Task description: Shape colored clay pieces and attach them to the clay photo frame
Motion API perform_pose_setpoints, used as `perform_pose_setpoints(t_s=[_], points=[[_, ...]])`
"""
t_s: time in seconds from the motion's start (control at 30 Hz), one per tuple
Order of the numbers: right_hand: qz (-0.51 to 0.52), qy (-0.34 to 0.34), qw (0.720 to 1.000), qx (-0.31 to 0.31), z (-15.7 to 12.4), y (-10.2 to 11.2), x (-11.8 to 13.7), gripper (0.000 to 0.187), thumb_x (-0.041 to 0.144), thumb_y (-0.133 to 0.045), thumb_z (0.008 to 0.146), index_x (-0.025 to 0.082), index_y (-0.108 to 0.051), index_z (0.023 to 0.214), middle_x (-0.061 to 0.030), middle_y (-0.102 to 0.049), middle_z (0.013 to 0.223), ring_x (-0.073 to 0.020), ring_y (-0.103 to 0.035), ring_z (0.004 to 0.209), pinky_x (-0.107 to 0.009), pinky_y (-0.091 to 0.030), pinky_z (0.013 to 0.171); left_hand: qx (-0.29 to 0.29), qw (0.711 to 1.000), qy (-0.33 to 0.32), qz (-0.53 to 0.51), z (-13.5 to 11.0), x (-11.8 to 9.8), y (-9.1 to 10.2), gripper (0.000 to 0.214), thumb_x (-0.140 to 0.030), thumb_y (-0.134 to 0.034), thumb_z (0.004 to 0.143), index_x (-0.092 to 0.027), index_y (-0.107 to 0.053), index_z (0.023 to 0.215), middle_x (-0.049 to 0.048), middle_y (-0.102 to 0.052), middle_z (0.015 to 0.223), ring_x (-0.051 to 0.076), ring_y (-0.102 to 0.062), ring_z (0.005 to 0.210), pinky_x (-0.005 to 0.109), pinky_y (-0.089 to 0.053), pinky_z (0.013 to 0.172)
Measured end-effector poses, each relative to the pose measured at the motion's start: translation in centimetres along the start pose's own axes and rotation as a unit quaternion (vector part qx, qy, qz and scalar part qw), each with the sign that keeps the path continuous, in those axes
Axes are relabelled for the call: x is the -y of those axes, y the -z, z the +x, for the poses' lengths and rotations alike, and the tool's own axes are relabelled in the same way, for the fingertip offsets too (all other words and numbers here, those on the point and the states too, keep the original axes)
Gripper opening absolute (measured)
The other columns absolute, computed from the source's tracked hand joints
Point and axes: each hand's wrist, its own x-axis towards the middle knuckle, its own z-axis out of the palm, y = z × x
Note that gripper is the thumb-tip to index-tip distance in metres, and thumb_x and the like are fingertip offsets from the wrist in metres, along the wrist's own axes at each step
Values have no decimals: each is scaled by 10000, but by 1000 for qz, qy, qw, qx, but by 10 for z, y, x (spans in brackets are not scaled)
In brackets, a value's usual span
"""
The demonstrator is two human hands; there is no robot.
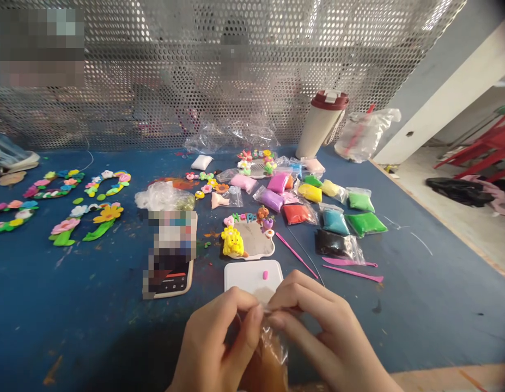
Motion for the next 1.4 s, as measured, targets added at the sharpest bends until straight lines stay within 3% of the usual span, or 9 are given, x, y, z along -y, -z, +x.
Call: perform_pose_setpoints(t_s=[0.17, 0.27, 0.43, 0.57, 0.67, 0.73, 0.87, 1.0, 1.4], points=[[-23, -27, 997, 63, 4, 17, 3, 219, 186, -524, 922, 202, -528, 704, 14, -568, 719, -104, -531, 640, -198, -424, 559, -40, 999, -24, -3, -6, 6, 3, 172, -175, -492, 905, -226, -551, 751, -70, -578, 612, 83, -559, 530, 158, -431, 553], [-50, -13, 997, 53, 22, 33, 9, 232, 208, -529, 923, 199, -552, 693, 16, -573, 698, -108, -532, 640, -217, -404, 565, -82, 995, 9, -62, -8, 10, 2, 138, -215, -487, 928, -274, -605, 968, -50, -676, 824, 93, -628, 684, 157, -464, 643], [-124, -41, 986, -105, 119, 51, -1, 309, 361, -589, 881, 183, -573, 629, 56, -431, 527, -80, -398, 482, -228, -284, 471, -129, 984, 40, -115, -8, 12, 0, 192, -223, -452, 953, -309, -614, 1012, -61, -682, 919, 75, -629, 749, 135, -464, 706], [-218, -102, 966, -89, 214, 41, -39, 290, 305, -533, 927, 118, -645, 735, 8, -555, 604, -97, -494, 534, -249, -391, 531, -89, 987, 32, -128, -7, 12, 0, 162, -200, -475, 935, -283, -614, 941, -73, -679, 814, 77, -633, 694, 139, -466, 672], [-260, -116, 957, -57, 244, 33, -64, 196, 286, -585, 910, 109, -648, 968, -65, -660, 917, -159, -626, 771, -317, -516, 701, -79, 990, 34, -115, -5, 14, 1, 156, -193, -472, 932, -266, -609, 918, -72, -673, 792, 78, -628, 684, 145, -458, 665], [-278, -115, 953, -46, 237, 33, -73, 251, 323, -557, 930, 155, -595, 1113, -73, -627, 1099, -179, -627, 910, -372, -532, 785, -69, 992, 36, -100, -4, 17, 2, 152, -193, -473, 929, -258, -608, 907, -68, -671, 784, 78, -623, 672, 149, -453, 666], [-280, -113, 953, 16, 187, 38, -77, 138, 276, -649, 830, 144, -614, 844, -29, -620, 734, -178, -590, 707, -308, -453, 642, -30, 995, 40, -91, -4, 21, 0, 177, -191, -447, 934, -238, -607, 874, -55, -667, 766, 80, -622, 652, 153, -454, 644], [-249, -100, 960, 79, 153, 38, -78, 149, 275, -685, 771, 181, -588, 833, 22, -571, 664, -146, -552, 617, -269, -396, 580, -6, 996, 34, -83, -3, 22, -2, 184, -179, -443, 931, -229, -597, 843, -44, -673, 759, 92, -644, 674, 155, -471, 653], [-217, -107, 967, 80, 152, 35, -85, 121, 177, -672, 739, 180, -575, 812, 25, -581, 659, -146, -570, 631, -262, -403, 591, -3, 998, 28, -53, -1, 24, -6, 161, -142, -462, 919, -238, -583, 877, -59, -689, 768, 79, -664, 680, 132, -487, 650]])
